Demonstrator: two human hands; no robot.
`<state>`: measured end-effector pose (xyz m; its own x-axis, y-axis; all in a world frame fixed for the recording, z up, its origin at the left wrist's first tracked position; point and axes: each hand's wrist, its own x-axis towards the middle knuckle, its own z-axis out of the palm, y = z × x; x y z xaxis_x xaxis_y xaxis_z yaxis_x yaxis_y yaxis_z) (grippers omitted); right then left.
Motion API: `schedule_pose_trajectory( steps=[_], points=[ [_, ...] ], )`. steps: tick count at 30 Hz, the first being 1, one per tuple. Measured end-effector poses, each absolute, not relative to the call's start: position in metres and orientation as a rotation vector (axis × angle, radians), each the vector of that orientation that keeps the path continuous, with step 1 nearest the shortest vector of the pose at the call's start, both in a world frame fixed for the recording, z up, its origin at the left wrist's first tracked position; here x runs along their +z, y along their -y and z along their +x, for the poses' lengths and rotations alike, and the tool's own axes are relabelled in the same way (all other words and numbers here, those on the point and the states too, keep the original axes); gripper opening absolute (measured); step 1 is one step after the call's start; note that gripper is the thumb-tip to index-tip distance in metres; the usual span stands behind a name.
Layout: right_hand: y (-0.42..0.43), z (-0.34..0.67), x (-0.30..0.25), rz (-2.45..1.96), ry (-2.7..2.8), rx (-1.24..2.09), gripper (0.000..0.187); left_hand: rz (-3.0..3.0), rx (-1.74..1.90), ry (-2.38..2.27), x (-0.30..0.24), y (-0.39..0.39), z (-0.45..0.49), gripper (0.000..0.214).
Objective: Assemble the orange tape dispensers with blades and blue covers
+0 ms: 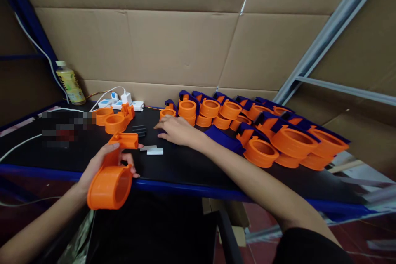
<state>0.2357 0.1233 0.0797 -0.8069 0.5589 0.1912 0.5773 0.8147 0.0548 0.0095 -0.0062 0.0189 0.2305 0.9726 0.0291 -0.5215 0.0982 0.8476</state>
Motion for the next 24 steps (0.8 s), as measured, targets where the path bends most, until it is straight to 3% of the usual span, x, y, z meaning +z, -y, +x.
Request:
schedule_pose_trajectory(
  steps=[5, 12, 20, 24],
  points=[
    [-0.122, 0.200, 0.071, -0.656, 2.817, -0.212, 0.031, 0.972, 1.245, -0.658, 0.015, 0.005, 0.010, 0.026],
    [-0.121, 0.181, 0.051, -0.698, 2.809, -0.358, 0.013, 0.978, 1.253, -0.674, 0.016, 0.005, 0.012, 0.022],
    [-0.126, 0.186, 0.050, -0.765, 2.757, -0.205, 0.026, 0.981, 1.239, -0.708, 0.016, 0.004, 0.012, 0.025],
    [-0.126, 0.185, 0.049, -0.811, 2.735, -0.119, 0.023, 0.991, 1.242, -0.720, 0.018, 0.006, 0.013, 0.023]
  ],
)
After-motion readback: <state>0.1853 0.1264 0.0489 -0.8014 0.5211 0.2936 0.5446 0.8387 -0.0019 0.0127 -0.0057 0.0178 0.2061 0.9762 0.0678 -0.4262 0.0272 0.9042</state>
